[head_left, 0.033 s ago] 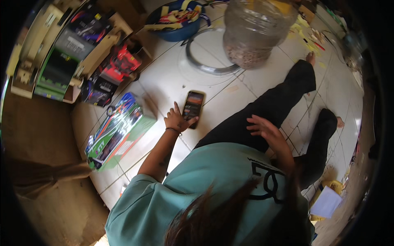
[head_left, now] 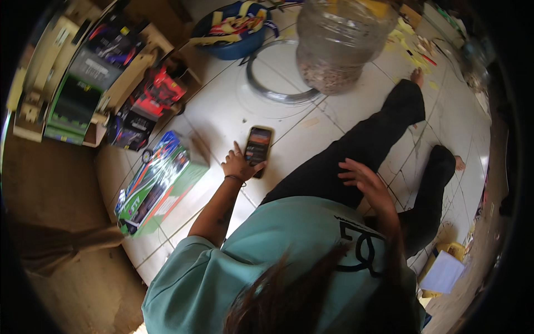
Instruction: The person wraps a green and orange box with clear plastic film using a handheld dispenser, then places it aside. They then pick up a yellow box and begin wrapping it with the same film.
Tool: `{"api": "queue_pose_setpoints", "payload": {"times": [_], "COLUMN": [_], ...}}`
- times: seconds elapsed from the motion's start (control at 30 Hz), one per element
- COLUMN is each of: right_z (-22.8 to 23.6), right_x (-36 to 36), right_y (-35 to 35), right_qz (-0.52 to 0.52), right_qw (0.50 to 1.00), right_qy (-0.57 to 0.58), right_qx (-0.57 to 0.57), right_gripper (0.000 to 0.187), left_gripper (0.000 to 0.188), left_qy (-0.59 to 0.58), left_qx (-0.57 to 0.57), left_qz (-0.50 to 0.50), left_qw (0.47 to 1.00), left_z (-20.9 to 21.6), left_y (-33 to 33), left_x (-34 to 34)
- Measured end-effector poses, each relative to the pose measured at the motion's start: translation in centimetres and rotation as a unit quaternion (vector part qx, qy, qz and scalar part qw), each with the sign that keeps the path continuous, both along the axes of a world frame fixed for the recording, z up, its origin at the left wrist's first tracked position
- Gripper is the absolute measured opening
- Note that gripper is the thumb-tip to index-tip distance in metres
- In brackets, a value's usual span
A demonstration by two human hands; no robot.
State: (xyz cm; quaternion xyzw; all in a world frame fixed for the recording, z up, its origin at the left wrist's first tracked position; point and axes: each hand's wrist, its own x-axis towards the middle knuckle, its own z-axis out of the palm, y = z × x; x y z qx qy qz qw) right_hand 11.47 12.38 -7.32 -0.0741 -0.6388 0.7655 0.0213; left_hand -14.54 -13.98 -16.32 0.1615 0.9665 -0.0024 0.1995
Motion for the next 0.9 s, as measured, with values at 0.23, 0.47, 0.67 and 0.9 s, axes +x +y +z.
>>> {"api": "queue_pose_setpoints", "payload": {"times": [0.23, 0.47, 0.67, 0.9], "right_z": [-0.4, -2.9, -3.2, -2.1], "right_x": [10.1, 11.2, 10.8, 12.2], "right_y": [4.4, 6.2, 6.4, 7.4], "right_qz": [-0.302, -0.340, -0.311, -0.363], "right_qw": [0.953, 0.938, 0.946, 0.928], "right_qy": [-0.009, -0.073, -0.089, -0.073], "right_qx": [0.011, 0.011, -0.005, 0.044], "right_gripper": [0.069, 0.069, 0.052, 0.048], "left_gripper": [0.139, 0.135, 0.134, 0.126], "left_qy": [0.063, 0.084, 0.099, 0.122], "left_qx": [-0.064, 0.009, 0.066, 0.175], "left_qz": [-0.036, 0.023, -0.018, -0.018], "left_qw": [0.995, 0.996, 0.993, 0.977], "left_z": [-4.3, -4.6, -6.7, -4.4], "left_y": [3.7, 6.6, 7.8, 8.9], "left_x": [-0.7, -3.4, -5.9, -4.5]}}
